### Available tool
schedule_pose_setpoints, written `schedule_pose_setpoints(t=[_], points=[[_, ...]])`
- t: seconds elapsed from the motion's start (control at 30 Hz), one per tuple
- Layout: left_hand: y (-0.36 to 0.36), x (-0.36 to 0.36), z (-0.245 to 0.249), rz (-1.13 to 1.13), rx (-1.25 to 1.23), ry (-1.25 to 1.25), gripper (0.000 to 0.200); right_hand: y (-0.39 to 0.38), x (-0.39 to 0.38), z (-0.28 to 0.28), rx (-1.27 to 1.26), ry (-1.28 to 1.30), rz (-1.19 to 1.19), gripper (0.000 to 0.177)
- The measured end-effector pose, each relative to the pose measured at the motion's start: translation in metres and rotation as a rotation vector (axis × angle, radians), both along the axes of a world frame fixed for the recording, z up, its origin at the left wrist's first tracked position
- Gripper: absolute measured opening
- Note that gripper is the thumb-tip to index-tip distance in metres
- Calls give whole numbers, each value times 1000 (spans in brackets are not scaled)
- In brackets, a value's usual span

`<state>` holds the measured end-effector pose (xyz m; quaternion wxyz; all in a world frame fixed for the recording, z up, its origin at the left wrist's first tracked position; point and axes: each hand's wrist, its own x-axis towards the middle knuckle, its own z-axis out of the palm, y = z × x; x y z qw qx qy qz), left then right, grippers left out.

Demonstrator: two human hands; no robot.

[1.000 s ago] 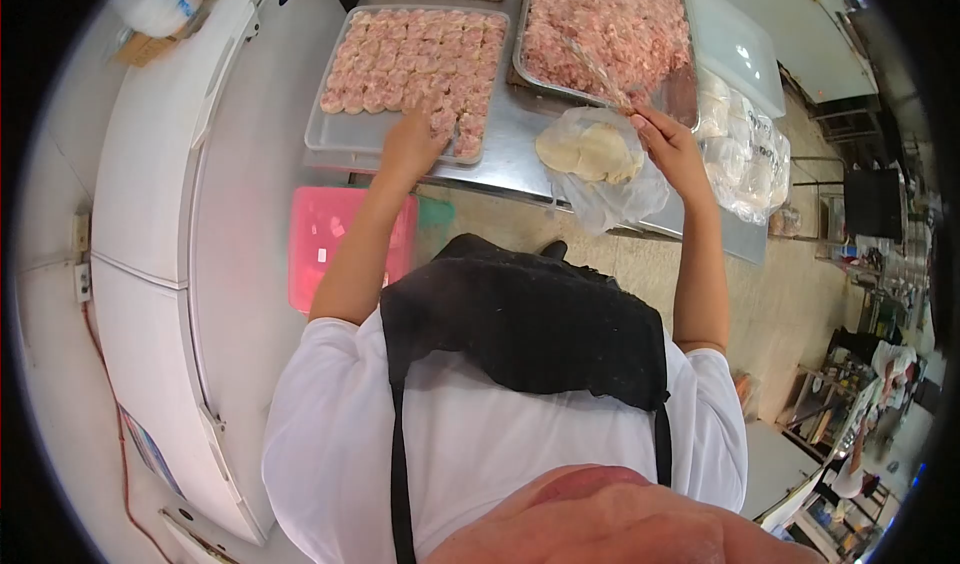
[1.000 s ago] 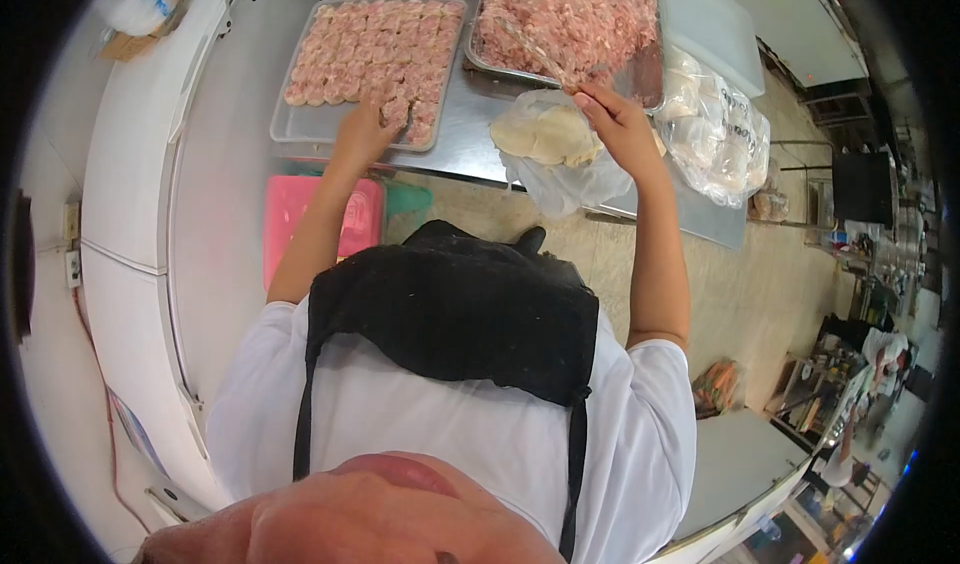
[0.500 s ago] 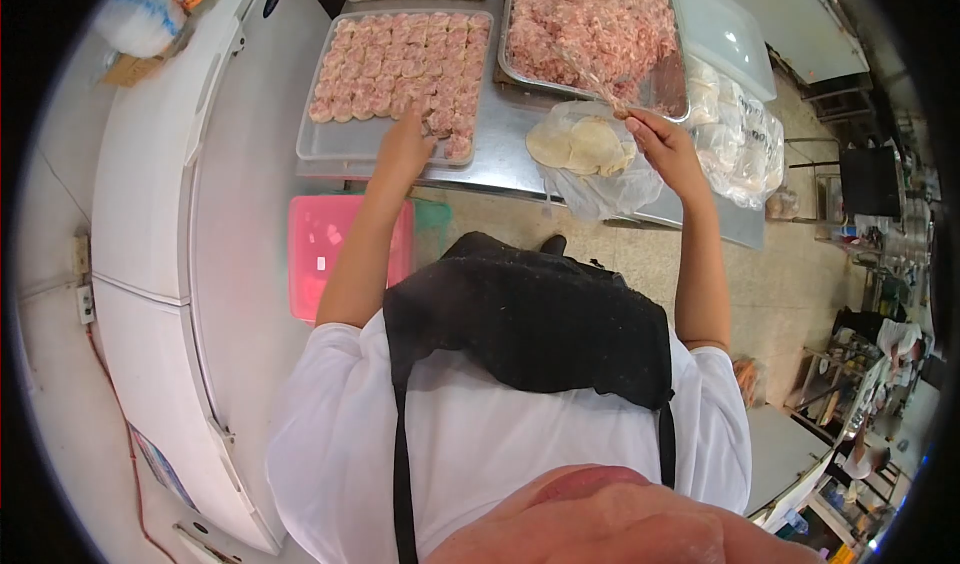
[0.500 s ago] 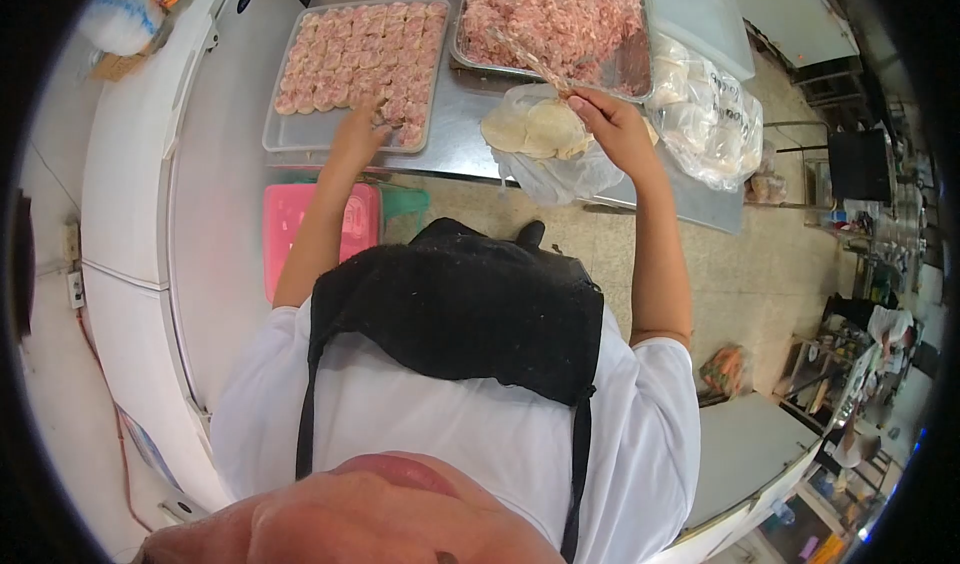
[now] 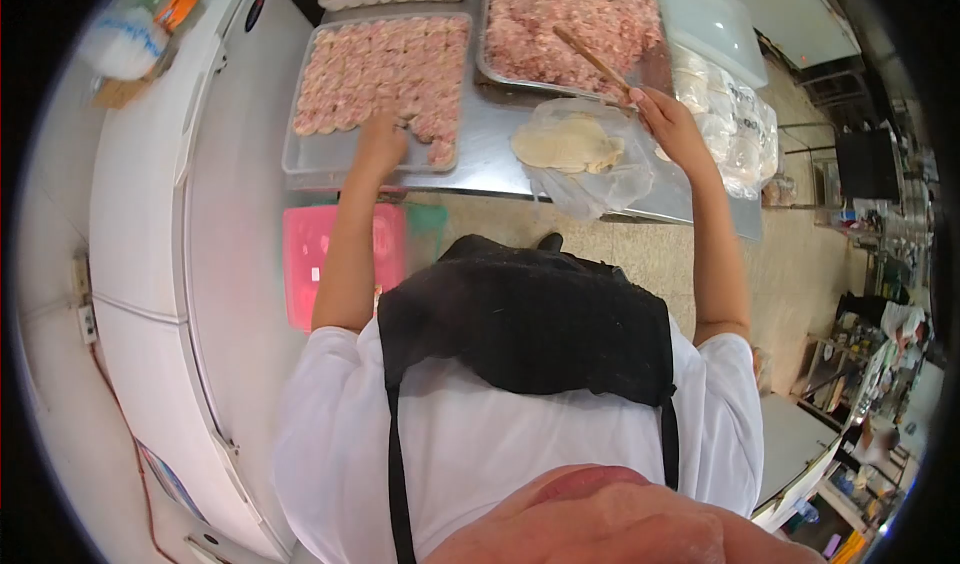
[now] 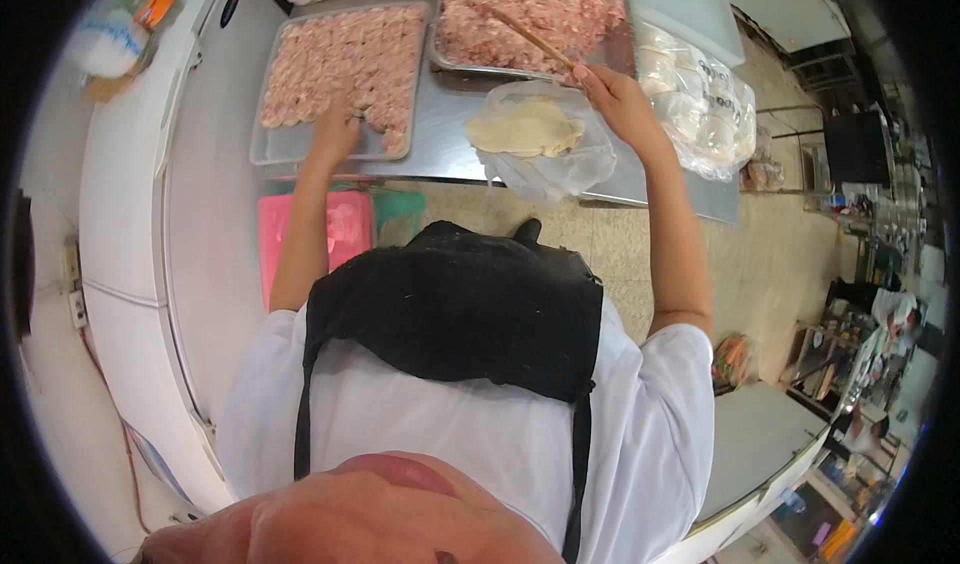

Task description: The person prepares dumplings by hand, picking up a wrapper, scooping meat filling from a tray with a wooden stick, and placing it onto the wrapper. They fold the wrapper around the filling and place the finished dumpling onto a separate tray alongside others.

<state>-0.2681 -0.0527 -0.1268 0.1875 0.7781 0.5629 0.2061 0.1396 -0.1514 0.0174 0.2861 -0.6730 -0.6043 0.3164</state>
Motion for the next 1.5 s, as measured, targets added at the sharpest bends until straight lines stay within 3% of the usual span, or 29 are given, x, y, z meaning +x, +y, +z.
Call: schedule_pose_setpoints(t=[0.1, 0.17, 0.23, 0.37, 0.4, 0.47, 0.5, 0.53, 0.57, 0.67, 0.73, 0.83, 0.87, 1.0, 1.1, 1.13, 1.37, 1.47, 1.5], points=[[11, -2, 4, 20, -56, -4, 31, 16, 48, 3, 223, -582, 107, 33], [17, -6, -1, 24, -56, -30, 30, 24, 71, 23, 125, -849, 108, 35], [12, 4, 23, 66, 47, 107, 28, 37, 101, 33, 101, -1052, 181, 36], [-2, 67, 84, 73, 163, 105, 22, 75, 124, 45, 64, -1138, 258, 35], [-5, 91, 89, -8, 136, 52, 21, 85, 135, 29, 218, -1156, 343, 30], [-20, 146, 92, -185, 60, -88, 20, 95, 136, -35, 210, -1052, 270, 20], [-31, 173, 93, -282, 12, -173, 20, 84, 132, -55, 519, -858, 500, 12], [-35, 197, 85, -343, -71, -162, 19, 72, 115, -60, 431, -977, 554, 16], [-40, 215, 72, -403, -155, -152, 19, 51, 88, -32, 303, -1041, 554, 15], [-55, 244, 35, -547, 3, -93, 19, 56, 112, -3, 258, -1051, 595, 13], [-60, 250, 28, -477, 26, -77, 19, 90, 147, 4, 216, -1106, 558, 15], [-58, 245, 21, -433, -35, -150, 22, 66, 132, -45, 411, -825, 679, 17], [-56, 243, 20, -425, -68, -191, 23, 52, 113, -30, 296, -991, 685, 21], [-56, 239, 39, -296, -186, -414, 22, 71, 134, 12, 69, -963, 552, 26], [-52, 238, 51, -99, -334, -553, 25, 75, 132, -25, 129, -956, 589, 28], [-44, 237, 51, -79, -362, -626, 26, 65, 121, -38, 315, -898, 664, 32], [-24, 218, 67, -314, -312, -618, 34, 49, 115, -35, -132, -276, 348, 35], [3, 218, 56, -169, -404, -619, 30, 42, 111, -34, -164, 91, 170, 38], [6, 224, 64, -90, -522, -955, 30, 38, 103, -25, -149, 154, 118, 39]])
